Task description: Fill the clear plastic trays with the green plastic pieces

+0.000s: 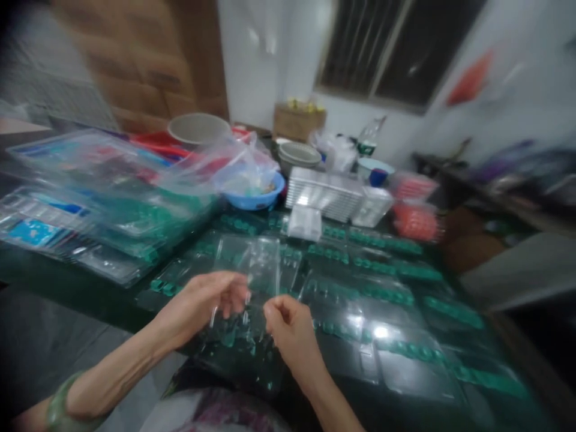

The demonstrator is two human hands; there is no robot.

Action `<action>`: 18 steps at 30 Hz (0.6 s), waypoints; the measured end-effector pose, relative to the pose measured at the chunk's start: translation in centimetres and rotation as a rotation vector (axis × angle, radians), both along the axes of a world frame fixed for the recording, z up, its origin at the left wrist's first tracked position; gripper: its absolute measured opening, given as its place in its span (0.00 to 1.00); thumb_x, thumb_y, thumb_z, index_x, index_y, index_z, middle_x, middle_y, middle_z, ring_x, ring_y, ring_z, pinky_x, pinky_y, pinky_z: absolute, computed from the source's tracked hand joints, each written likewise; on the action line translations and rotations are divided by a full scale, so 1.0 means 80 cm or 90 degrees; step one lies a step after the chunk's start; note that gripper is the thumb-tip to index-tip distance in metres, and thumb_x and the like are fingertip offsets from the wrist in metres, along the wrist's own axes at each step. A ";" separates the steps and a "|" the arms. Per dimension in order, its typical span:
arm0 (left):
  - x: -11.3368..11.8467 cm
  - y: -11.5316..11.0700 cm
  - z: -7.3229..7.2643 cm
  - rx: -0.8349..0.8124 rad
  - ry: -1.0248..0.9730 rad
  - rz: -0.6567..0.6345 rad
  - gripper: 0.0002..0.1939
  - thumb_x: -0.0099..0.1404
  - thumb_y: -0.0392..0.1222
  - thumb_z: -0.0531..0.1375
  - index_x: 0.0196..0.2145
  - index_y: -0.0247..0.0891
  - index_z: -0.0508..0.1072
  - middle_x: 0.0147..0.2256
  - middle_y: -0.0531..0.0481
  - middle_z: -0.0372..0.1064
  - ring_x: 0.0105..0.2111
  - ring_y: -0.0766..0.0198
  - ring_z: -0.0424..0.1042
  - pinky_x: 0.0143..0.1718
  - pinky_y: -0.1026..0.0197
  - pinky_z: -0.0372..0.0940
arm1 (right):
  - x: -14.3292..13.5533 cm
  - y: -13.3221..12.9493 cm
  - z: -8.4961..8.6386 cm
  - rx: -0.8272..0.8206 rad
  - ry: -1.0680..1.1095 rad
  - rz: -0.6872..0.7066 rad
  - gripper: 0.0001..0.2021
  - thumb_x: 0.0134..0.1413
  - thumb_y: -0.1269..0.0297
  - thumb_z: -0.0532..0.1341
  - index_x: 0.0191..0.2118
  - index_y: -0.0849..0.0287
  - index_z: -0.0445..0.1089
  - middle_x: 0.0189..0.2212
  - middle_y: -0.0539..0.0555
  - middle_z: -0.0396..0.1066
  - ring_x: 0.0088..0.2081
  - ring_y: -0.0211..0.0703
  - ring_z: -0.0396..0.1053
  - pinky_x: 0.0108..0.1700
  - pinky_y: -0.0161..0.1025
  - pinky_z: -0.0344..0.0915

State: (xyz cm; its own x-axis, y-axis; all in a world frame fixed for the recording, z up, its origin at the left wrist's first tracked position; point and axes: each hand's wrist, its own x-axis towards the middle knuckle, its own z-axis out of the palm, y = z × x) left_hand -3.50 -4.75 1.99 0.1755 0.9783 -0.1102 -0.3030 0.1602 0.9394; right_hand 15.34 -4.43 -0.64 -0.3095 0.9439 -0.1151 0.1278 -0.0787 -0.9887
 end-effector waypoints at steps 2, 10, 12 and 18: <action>-0.002 0.004 0.001 -0.010 0.040 0.015 0.12 0.61 0.45 0.56 0.35 0.32 0.72 0.28 0.44 0.71 0.23 0.66 0.66 0.22 0.66 0.55 | 0.006 0.006 0.001 0.007 -0.017 -0.016 0.10 0.54 0.60 0.54 0.29 0.61 0.64 0.16 0.44 0.56 0.17 0.28 0.50 0.19 0.28 0.47; -0.006 0.028 0.020 0.033 0.079 -0.003 0.13 0.61 0.47 0.55 0.33 0.33 0.71 0.27 0.47 0.69 0.22 0.67 0.63 0.21 0.66 0.54 | 0.023 0.047 0.049 0.109 -0.156 0.043 0.12 0.50 0.65 0.55 0.20 0.63 0.62 0.16 0.45 0.55 0.21 0.30 0.52 0.23 0.29 0.47; -0.008 0.033 0.026 0.045 0.076 0.000 0.13 0.62 0.47 0.54 0.33 0.34 0.71 0.28 0.47 0.68 0.23 0.67 0.63 0.21 0.65 0.54 | 0.027 0.058 0.056 0.101 -0.161 0.053 0.11 0.50 0.65 0.56 0.20 0.64 0.64 0.17 0.45 0.54 0.21 0.29 0.51 0.23 0.29 0.47; -0.026 0.041 0.023 0.034 0.049 0.021 0.14 0.61 0.47 0.55 0.39 0.36 0.71 0.35 0.46 0.68 0.27 0.65 0.65 0.22 0.65 0.56 | 0.056 0.111 0.046 0.035 -0.062 -0.034 0.12 0.50 0.57 0.56 0.26 0.62 0.65 0.13 0.42 0.51 0.15 0.26 0.45 0.17 0.29 0.40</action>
